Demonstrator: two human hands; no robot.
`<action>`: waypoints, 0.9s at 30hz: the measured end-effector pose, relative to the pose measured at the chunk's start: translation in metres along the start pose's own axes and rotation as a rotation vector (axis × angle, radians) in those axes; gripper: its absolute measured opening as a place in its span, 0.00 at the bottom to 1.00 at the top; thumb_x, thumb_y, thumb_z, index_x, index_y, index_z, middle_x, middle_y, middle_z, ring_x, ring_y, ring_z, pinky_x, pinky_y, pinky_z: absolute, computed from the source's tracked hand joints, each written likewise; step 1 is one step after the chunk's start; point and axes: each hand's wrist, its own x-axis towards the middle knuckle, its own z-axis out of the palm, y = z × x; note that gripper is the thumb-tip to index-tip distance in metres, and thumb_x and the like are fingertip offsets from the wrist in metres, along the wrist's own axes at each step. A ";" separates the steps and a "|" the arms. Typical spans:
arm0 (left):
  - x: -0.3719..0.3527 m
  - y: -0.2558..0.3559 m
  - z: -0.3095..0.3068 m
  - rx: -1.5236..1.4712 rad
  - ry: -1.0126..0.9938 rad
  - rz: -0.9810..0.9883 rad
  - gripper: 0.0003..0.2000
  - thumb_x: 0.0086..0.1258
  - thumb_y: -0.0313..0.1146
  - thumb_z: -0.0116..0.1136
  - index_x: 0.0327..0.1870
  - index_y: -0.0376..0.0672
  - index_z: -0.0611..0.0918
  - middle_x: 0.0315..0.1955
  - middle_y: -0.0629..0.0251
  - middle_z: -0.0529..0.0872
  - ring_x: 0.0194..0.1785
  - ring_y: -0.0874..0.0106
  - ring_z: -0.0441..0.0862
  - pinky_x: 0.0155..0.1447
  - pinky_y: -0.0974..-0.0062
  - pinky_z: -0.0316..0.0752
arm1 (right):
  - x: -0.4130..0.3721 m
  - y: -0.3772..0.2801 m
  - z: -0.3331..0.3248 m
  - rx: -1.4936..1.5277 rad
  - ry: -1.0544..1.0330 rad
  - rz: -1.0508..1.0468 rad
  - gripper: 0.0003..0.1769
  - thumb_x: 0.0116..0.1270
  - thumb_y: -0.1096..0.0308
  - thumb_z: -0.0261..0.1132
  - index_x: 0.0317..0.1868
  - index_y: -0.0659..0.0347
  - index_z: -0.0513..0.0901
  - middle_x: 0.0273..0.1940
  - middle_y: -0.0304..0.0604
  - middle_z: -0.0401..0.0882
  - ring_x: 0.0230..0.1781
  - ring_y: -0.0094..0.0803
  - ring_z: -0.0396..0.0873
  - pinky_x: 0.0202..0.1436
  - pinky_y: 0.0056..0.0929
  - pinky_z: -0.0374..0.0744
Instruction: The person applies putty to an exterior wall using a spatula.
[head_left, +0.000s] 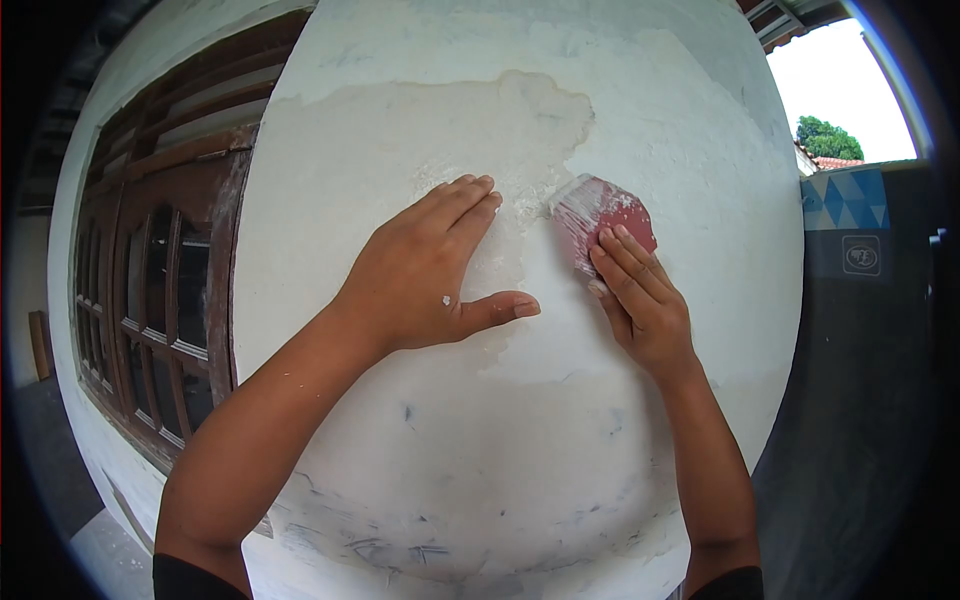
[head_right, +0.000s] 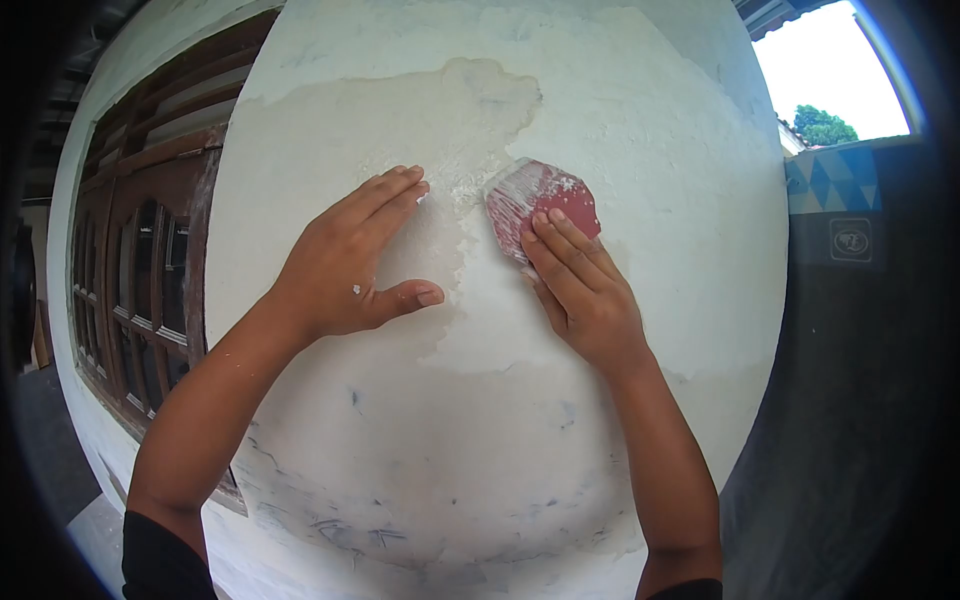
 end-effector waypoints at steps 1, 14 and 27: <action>0.002 0.000 0.002 -0.005 -0.003 0.002 0.47 0.62 0.70 0.60 0.64 0.27 0.75 0.66 0.43 0.75 0.72 0.51 0.71 0.74 0.59 0.67 | 0.006 0.000 0.002 -0.013 0.011 -0.004 0.21 0.63 0.74 0.72 0.57 0.62 0.84 0.60 0.46 0.82 0.67 0.40 0.76 0.66 0.39 0.78; 0.003 0.006 0.001 -0.022 0.000 0.009 0.48 0.62 0.70 0.59 0.64 0.27 0.75 0.66 0.44 0.75 0.72 0.51 0.71 0.74 0.59 0.67 | 0.015 -0.009 0.008 0.025 0.003 -0.039 0.21 0.62 0.73 0.72 0.57 0.61 0.84 0.61 0.45 0.82 0.67 0.40 0.76 0.67 0.38 0.78; 0.000 -0.003 -0.002 0.015 0.009 -0.007 0.50 0.62 0.74 0.55 0.63 0.26 0.76 0.66 0.44 0.76 0.72 0.53 0.70 0.74 0.60 0.67 | 0.021 -0.009 0.022 0.066 -0.009 -0.012 0.22 0.65 0.73 0.70 0.60 0.57 0.83 0.63 0.43 0.80 0.68 0.39 0.75 0.68 0.38 0.76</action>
